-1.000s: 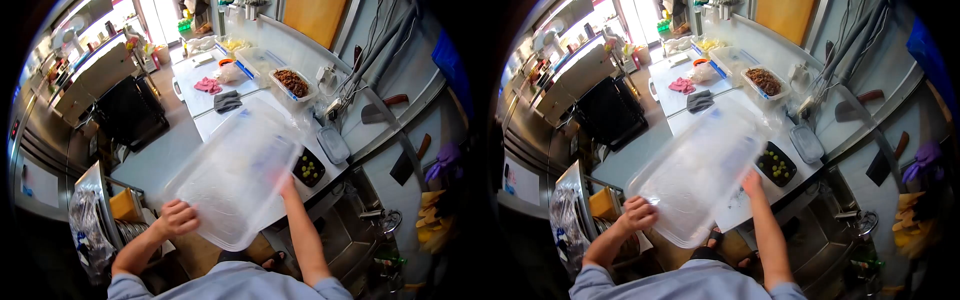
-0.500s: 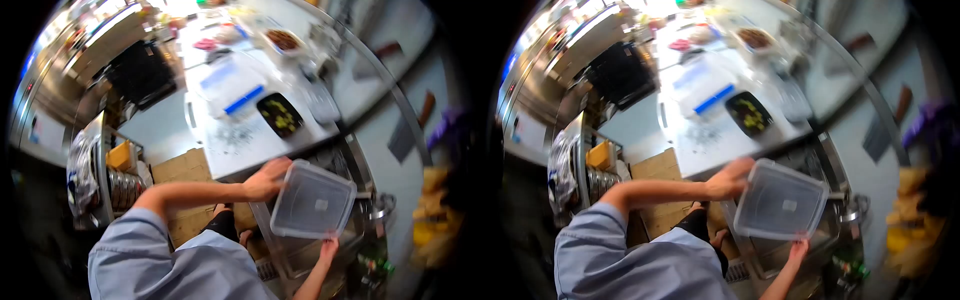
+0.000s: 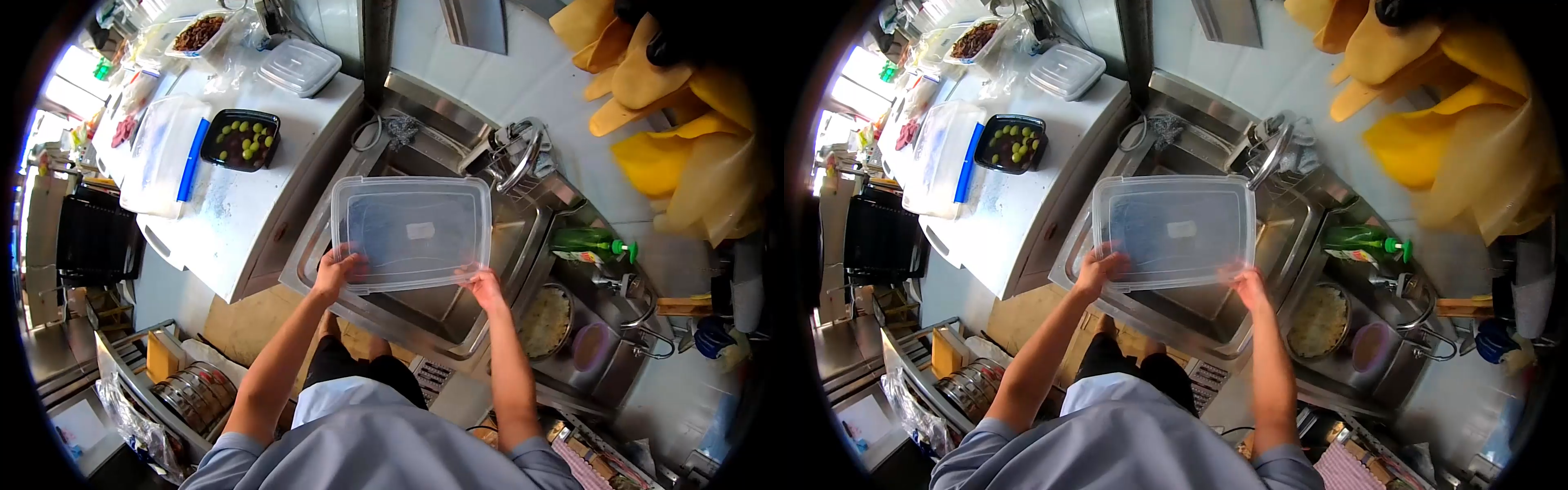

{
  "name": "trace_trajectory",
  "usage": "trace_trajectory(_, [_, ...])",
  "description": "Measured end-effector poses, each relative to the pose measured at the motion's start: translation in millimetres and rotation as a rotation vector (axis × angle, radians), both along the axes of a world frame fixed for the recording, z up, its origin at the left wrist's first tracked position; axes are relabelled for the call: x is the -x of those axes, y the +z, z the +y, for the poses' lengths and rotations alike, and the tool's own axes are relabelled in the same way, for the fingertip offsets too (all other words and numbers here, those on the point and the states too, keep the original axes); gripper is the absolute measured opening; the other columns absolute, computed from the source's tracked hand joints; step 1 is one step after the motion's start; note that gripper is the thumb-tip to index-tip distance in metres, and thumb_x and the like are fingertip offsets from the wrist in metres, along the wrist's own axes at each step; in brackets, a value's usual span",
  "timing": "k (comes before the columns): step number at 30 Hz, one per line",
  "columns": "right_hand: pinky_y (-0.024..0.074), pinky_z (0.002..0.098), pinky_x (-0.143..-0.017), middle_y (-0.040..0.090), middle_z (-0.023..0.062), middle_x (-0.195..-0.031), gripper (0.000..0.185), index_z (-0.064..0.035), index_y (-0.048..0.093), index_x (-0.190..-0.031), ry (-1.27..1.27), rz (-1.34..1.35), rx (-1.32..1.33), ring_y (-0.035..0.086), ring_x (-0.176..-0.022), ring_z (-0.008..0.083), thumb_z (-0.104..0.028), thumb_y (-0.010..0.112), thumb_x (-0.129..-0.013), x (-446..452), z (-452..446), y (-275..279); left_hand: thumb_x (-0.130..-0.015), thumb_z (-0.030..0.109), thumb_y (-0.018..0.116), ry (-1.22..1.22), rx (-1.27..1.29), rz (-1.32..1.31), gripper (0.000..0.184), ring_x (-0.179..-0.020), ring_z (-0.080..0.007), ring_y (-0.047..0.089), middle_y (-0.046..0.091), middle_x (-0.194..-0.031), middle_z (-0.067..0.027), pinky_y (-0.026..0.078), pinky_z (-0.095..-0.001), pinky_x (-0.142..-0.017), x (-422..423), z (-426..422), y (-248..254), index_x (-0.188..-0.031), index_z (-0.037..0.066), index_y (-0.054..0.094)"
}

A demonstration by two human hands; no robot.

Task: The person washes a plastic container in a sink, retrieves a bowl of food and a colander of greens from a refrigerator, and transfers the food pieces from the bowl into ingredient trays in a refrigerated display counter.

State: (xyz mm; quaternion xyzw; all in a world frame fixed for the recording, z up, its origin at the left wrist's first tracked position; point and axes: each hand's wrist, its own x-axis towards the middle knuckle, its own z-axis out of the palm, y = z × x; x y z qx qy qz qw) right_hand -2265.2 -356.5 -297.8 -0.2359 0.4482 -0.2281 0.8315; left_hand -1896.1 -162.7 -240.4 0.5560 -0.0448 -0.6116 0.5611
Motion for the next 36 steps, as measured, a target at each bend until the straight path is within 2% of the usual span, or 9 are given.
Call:
trace_trajectory(4, [0.0441, 0.0385, -0.105, 0.065, 0.0167, -0.127, 0.045, -0.0001, 0.059, -0.132, 0.086, 1.037, 1.049, 0.059, -0.123, 0.034, -0.002, 0.051, -0.087, -49, -68, 26, -0.1, 0.013, 0.055, -0.005, -0.048, -0.097, 0.03, -0.09, -0.0275, 0.07, 0.069, -0.105, -0.0158, 0.06, -0.0419, -0.075, -13, 20, 21, -0.127, 0.002, 0.051])
trace_trajectory(7, [0.0288, 0.0455, -0.119, 0.045, 0.0218, -0.149, 0.049, 0.0089, 0.05, -0.137, 0.459, 1.078, 1.714, 0.04, -0.139, 0.0397, 0.004, 0.052, -0.088, -92, -102, 65, -0.1, 0.012, 0.053, 0.002, -0.108, -0.165, 0.029, -0.084, -0.0269, 0.071, 0.07, -0.101, -0.0165, 0.061, -0.0409, -0.069, -18, 42, 22, -0.127, 0.002, 0.049])
trace_trajectory(12, [0.0279, 0.0446, -0.121, 0.032, 0.0199, -0.159, 0.053, 0.0035, 0.046, -0.144, 1.107, 1.421, 1.367, 0.03, -0.148, 0.0322, -0.005, 0.052, -0.092, -36, -144, -23, -0.101, 0.012, 0.054, -0.032, -0.124, -0.142, 0.031, -0.081, -0.0255, 0.071, 0.071, -0.099, -0.016, 0.06, -0.0388, -0.065, -22, 29, 8, -0.13, 0.006, 0.046])
trace_trajectory(16, [0.0536, 0.0422, -0.087, 0.062, 0.011, -0.129, 0.056, -0.0073, 0.049, -0.144, 0.683, 0.794, 0.635, 0.066, -0.097, 0.0254, -0.033, 0.062, -0.096, -23, -129, -35, -0.101, 0.013, 0.055, 0.002, -0.113, -0.038, 0.034, -0.081, -0.0249, 0.071, 0.071, -0.1, -0.0148, 0.06, -0.0398, -0.067, -8, 0, -12, -0.133, 0.007, 0.044])
trace_trajectory(19, [0.0514, 0.0312, -0.06, 0.063, 0.0062, -0.102, 0.05, -0.0041, 0.048, -0.139, 0.214, 0.576, 0.354, 0.063, -0.075, 0.0165, -0.027, 0.063, -0.097, -21, -67, 3, -0.101, 0.012, 0.057, -0.056, -0.095, 0.103, 0.035, -0.083, -0.0244, 0.072, 0.071, -0.101, -0.0123, 0.059, -0.0375, -0.069, -2, -18, -34, -0.134, 0.008, 0.045])
trace_trajectory(24, [0.0544, 0.033, -0.067, 0.064, 0.0083, -0.099, 0.031, -0.0058, 0.055, -0.127, -0.103, 0.579, 0.419, 0.064, -0.081, 0.0184, -0.024, 0.057, -0.102, 0, -21, 61, -0.088, 0.028, 0.076, -0.238, -0.18, -0.245, 0.056, -0.081, -0.0166, 0.069, 0.07, -0.1, -0.0126, 0.054, -0.0299, -0.058, 24, -58, -176, -0.13, 0.002, 0.049])
trace_trajectory(28, [0.0547, 0.0352, -0.075, 0.062, 0.0118, -0.111, 0.035, -0.0081, 0.051, -0.135, -0.232, 0.67, 0.391, 0.063, -0.092, 0.0204, -0.025, 0.051, -0.104, 9, 10, 88, -0.092, 0.056, 0.06, -0.442, -0.396, -0.893, 0.068, -0.107, -0.0404, 0.067, 0.069, -0.116, -0.0226, 0.051, -0.0483, -0.091, 67, -118, -197, -0.132, 0.001, 0.055])
trace_trajectory(32, [0.0536, 0.0368, -0.081, 0.062, 0.0124, -0.115, 0.042, -0.0097, 0.048, -0.142, -0.371, 0.59, 0.465, 0.063, -0.095, 0.0219, -0.021, 0.055, -0.102, 1, 44, 126, -0.092, 0.053, 0.061, -0.429, -0.454, -0.855, 0.057, -0.107, -0.0394, 0.067, 0.07, -0.11, -0.0246, 0.051, -0.0486, -0.091, 78, -156, -145, -0.119, 0.003, 0.065])
trace_trajectory(36, [0.0523, 0.0418, -0.09, 0.061, 0.015, -0.124, 0.047, -0.0063, 0.042, -0.147, -0.336, 0.51, 0.419, 0.063, -0.103, 0.0253, -0.019, 0.054, -0.103, 21, 44, 118, -0.094, 0.044, 0.065, -0.368, -0.124, -0.546, 0.042, -0.068, -0.022, 0.067, 0.071, -0.08, -0.0126, 0.052, -0.0382, -0.064, 56, -195, -182, -0.091, 0.003, 0.07])
